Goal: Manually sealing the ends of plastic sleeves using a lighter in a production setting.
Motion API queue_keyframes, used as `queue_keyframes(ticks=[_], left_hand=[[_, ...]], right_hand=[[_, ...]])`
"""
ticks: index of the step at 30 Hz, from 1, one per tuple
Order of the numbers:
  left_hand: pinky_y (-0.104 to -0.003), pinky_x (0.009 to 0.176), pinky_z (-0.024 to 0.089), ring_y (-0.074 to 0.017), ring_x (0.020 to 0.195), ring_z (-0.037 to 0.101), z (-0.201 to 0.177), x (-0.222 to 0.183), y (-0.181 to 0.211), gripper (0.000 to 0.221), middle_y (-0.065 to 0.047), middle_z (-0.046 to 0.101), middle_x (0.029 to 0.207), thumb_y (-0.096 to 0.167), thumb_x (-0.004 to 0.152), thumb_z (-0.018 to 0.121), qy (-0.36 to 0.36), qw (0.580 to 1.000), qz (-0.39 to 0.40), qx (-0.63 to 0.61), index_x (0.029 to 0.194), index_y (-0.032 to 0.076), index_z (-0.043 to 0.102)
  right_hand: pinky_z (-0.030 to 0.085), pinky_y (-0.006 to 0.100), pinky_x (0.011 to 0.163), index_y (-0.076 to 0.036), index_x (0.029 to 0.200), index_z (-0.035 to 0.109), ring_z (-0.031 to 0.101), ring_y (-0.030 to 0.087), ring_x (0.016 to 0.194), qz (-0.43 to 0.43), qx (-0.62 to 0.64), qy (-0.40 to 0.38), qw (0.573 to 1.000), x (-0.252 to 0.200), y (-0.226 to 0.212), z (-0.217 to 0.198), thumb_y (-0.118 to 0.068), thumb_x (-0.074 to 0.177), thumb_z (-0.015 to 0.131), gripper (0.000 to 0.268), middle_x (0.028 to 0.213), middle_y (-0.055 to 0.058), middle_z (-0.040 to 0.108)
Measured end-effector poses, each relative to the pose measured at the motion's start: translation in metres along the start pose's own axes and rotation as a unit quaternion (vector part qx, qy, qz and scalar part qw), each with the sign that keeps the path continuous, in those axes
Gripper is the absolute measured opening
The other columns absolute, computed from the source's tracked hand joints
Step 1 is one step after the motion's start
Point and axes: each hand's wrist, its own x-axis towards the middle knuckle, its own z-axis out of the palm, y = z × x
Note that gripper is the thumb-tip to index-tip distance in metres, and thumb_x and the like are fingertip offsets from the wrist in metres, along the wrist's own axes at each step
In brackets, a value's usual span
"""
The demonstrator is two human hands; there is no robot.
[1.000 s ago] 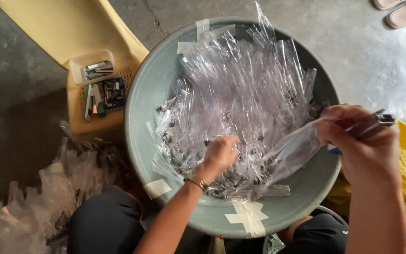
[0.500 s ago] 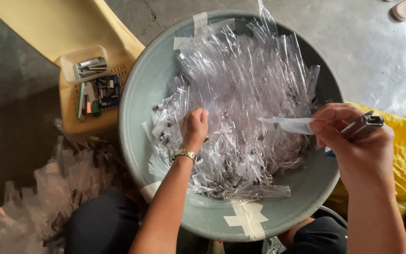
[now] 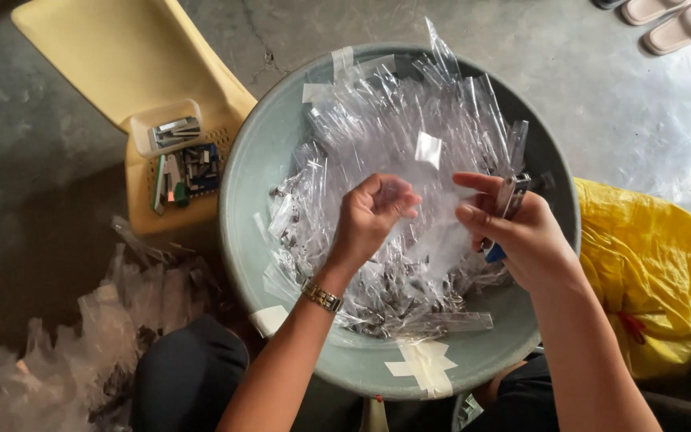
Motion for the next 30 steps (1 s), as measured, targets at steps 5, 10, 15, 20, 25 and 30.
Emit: queue_keyframes(ticks=[5,10,15,20,25,30], left_hand=[[-0.031,0.079,0.063,-0.0156,0.079,0.077,0.010,-0.011,0.007,0.019,-0.008,0.078,0.091,0.014,0.090,0.080,-0.076,0.995,0.014,0.057,0.106,0.008,0.072],[-0.033,0.080,0.063,-0.0147,0.081,0.076,0.011,-0.016,0.010,0.021,-0.009,0.079,0.093,0.011,0.090,0.078,-0.120,0.989,0.031,0.078,0.111,0.008,0.073],[-0.027,0.085,0.065,-0.0189,0.092,0.075,-0.008,-0.007,0.016,0.013,-0.009,0.077,0.101,0.020,0.098,0.067,-0.123,0.992,-0.007,0.017,0.107,0.010,0.068],[-0.028,0.085,0.066,-0.0228,0.097,0.076,-0.021,0.008,-0.007,0.012,-0.009,0.076,0.102,0.018,0.100,0.061,-0.062,0.989,0.005,0.131,0.107,0.009,0.067],[-0.024,0.078,0.064,-0.0198,0.094,0.069,-0.035,0.042,-0.049,0.013,-0.010,0.072,0.103,0.016,0.099,0.063,0.021,0.955,0.045,0.293,0.105,0.008,0.071],[-0.032,0.081,0.059,-0.0153,0.087,0.070,-0.026,0.066,-0.026,0.006,-0.001,0.076,0.093,0.013,0.091,0.067,0.048,0.933,0.128,0.334,0.092,0.013,0.074]], right_hand=[[0.055,0.027,0.054,0.011,0.129,0.062,0.057,0.009,0.057,0.065,0.091,-0.018,0.994,0.000,-0.014,-0.009,-0.007,0.088,0.077,0.047,0.068,0.004,0.057],[0.053,0.030,0.058,0.006,0.107,0.069,0.056,0.012,0.061,0.083,0.142,-0.018,0.986,0.013,0.012,-0.030,-0.005,0.089,0.078,0.023,0.066,0.004,0.054],[0.057,0.021,0.059,-0.007,0.098,0.073,0.065,0.012,0.069,0.008,0.164,-0.071,0.984,0.009,-0.016,-0.045,-0.006,0.088,0.077,0.010,0.103,0.008,0.067],[0.057,0.020,0.071,-0.012,0.094,0.071,0.062,0.010,0.090,-0.082,0.072,-0.073,0.991,-0.004,-0.039,-0.055,-0.010,0.093,0.074,0.004,0.109,0.006,0.065],[0.053,0.026,0.078,-0.017,0.099,0.070,0.061,0.017,0.120,-0.144,-0.011,0.002,0.989,-0.003,-0.031,-0.085,-0.013,0.096,0.075,0.007,0.097,0.004,0.066],[0.058,0.022,0.070,-0.016,0.106,0.069,0.065,0.013,0.078,-0.144,-0.015,0.043,0.989,-0.004,-0.035,-0.099,-0.005,0.101,0.069,0.013,0.117,0.014,0.064]])
